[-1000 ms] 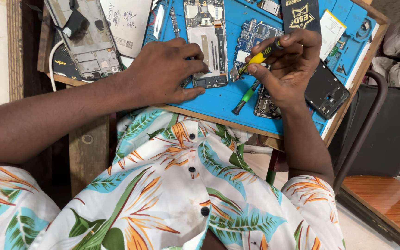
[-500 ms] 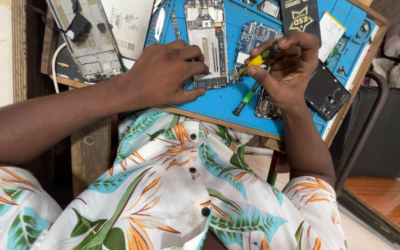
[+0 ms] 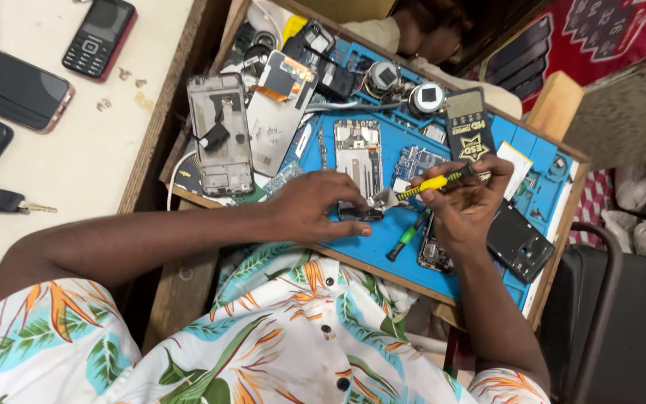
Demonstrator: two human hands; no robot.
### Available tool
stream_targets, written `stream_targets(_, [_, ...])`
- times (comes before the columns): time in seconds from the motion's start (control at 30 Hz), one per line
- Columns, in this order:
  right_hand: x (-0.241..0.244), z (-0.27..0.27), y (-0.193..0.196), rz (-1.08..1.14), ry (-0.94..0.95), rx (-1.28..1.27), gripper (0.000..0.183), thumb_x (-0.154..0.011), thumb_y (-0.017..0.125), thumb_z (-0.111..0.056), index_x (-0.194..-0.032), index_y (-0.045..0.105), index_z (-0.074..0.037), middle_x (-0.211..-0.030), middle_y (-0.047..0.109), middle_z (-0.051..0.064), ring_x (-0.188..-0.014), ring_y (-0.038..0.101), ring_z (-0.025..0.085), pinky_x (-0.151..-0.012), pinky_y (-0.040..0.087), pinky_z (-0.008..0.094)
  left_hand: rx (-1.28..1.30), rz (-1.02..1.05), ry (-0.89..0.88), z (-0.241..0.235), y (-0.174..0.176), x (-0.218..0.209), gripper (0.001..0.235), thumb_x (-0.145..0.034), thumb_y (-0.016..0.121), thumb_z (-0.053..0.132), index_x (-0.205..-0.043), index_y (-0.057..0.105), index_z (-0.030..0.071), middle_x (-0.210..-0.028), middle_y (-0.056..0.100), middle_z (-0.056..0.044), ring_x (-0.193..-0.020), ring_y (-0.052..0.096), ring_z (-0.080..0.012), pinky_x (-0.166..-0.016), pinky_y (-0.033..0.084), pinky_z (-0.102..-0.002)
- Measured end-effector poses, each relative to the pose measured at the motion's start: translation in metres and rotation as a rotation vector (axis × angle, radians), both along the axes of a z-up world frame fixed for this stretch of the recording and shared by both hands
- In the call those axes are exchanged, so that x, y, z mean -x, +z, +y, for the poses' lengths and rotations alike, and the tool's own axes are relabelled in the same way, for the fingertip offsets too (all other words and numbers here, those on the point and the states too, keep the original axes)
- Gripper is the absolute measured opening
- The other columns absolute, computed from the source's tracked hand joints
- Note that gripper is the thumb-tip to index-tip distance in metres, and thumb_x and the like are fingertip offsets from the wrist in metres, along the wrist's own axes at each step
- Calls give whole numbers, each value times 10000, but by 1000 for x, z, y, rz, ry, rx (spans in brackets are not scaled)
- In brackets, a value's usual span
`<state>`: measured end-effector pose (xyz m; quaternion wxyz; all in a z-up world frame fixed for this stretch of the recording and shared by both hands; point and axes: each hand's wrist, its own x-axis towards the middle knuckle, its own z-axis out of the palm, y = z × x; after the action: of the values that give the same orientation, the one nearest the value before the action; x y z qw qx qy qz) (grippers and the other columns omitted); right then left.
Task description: The person uses a yellow-handled screwdriver to remove screws from a disassembled mobile phone chassis on a blue mat. They then use their fingers to lift and reposition internal components and a metal bracket within the chassis.
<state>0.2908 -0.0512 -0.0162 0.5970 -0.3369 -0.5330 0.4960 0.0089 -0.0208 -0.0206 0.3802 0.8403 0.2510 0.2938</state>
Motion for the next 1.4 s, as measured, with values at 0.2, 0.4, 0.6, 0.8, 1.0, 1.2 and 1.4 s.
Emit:
stream_targets(0.2, [1,1,-6,57,11,20,623,-934,742,113,-1313,357,-196,-1155,665,129,-1108,698,252,-990,626,454,517,-115,-30,-3,-9,-6,293,-886,783,359,-999,805,90,-785,753,16,-623,581,-49,-573,489,-232])
stream_targets(0.4, [3,2,-4,64,24,16,623,-938,742,119,-1311,357,-198,-1192,658,131,-1116,688,243,-1039,626,479,585,-73,28,1,-9,-8,253,-915,766,313,-983,817,75,-655,642,20,-594,475,-22,-530,408,-236])
stream_targets(0.6, [0,2,-7,63,34,0,623,-939,732,127,-1316,358,-199,-1194,657,134,-1114,693,248,-994,622,454,599,-93,11,3,-9,-8,241,-906,769,297,-973,815,70,-693,685,45,-609,498,2,-544,434,-208])
stream_targets(0.8, [1,1,-5,72,40,6,627,-942,733,125,-1316,349,-201,-1163,654,135,-1108,694,251,-998,622,456,616,-113,28,3,-9,-8,231,-894,783,274,-994,807,68,-780,741,36,-644,548,5,-590,493,-202])
stream_targets(1.0, [0,0,-4,64,29,19,634,-942,741,120,-1319,346,-201,-1163,652,136,-1115,683,241,-1010,618,461,631,-139,34,2,-14,-10,228,-898,783,268,-983,801,57,-831,765,15,-689,578,-3,-635,517,-208])
stream_targets(1.2, [1,0,-4,71,37,9,636,-946,745,117,-1323,345,-205,-1162,653,136,-1115,685,245,-1013,615,458,613,-122,61,3,-12,-9,237,-889,794,280,-976,794,60,-839,766,14,-709,622,0,-670,553,-205])
stream_targets(1.4, [0,0,-6,64,45,16,635,-944,738,124,-1317,346,-207,-1169,656,139,-1121,684,247,-1008,618,472,515,-139,83,2,-8,-8,239,-873,791,264,-959,782,41,-826,764,-3,-688,629,-10,-640,547,-201])
